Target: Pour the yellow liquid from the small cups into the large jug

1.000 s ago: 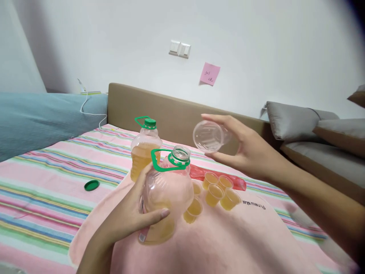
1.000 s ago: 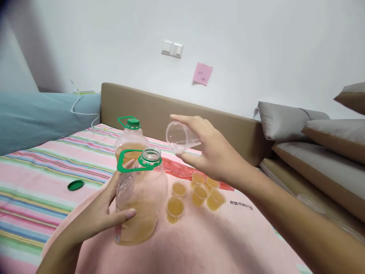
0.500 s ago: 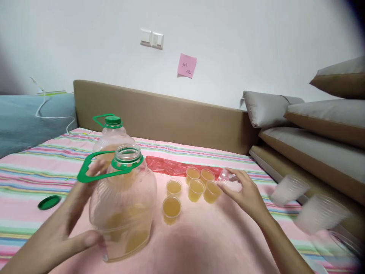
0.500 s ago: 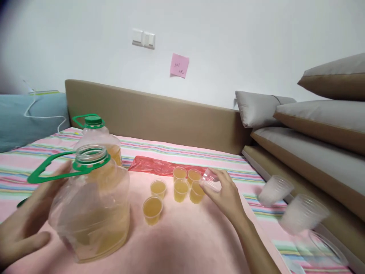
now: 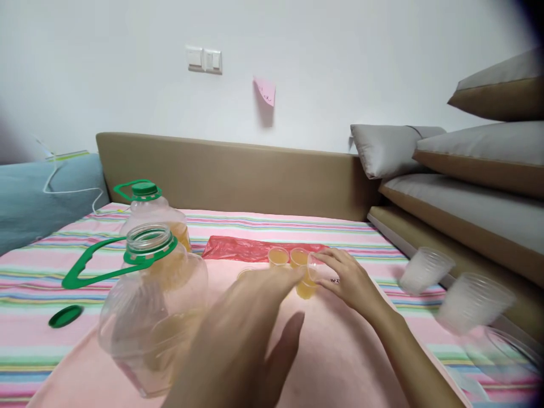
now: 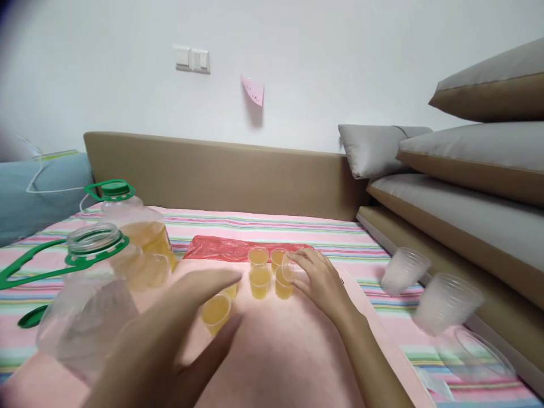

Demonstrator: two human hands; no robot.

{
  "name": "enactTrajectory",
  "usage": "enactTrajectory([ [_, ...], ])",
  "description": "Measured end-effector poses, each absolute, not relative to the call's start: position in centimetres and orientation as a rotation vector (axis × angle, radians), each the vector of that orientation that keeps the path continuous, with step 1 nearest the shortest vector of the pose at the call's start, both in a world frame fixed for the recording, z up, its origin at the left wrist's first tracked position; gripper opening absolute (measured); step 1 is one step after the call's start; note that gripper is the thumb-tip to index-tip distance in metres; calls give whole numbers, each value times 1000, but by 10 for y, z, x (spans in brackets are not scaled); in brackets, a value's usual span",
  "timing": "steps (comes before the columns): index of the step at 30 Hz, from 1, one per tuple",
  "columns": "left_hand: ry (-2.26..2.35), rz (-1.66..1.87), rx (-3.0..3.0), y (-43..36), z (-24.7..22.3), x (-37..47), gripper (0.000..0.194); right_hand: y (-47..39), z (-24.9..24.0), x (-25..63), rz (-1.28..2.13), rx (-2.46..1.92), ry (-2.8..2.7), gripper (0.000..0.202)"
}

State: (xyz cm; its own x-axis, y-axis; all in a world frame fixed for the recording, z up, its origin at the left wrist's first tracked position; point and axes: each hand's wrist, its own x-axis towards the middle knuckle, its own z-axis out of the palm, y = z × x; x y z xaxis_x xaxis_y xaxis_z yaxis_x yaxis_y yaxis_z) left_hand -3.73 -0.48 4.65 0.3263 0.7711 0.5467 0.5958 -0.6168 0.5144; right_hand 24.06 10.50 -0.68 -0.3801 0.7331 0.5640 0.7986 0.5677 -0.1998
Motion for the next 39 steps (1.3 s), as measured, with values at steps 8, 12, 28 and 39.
enactTrajectory([
  [8,1116,837,2670,110,28,35,104,99,7,242,-165,-1090,-2215,45],
  [12,1036,803,2664,125,23,44,91,100,12,241,-137,-1094,-2253,42],
  [28,1153,868,2449,128,11,34,81,97,-8,259,309,-1137,-1483,86],
  [39,1185,873,2474,131,2,39,78,95,-11,241,405,-1147,-1634,63],
])
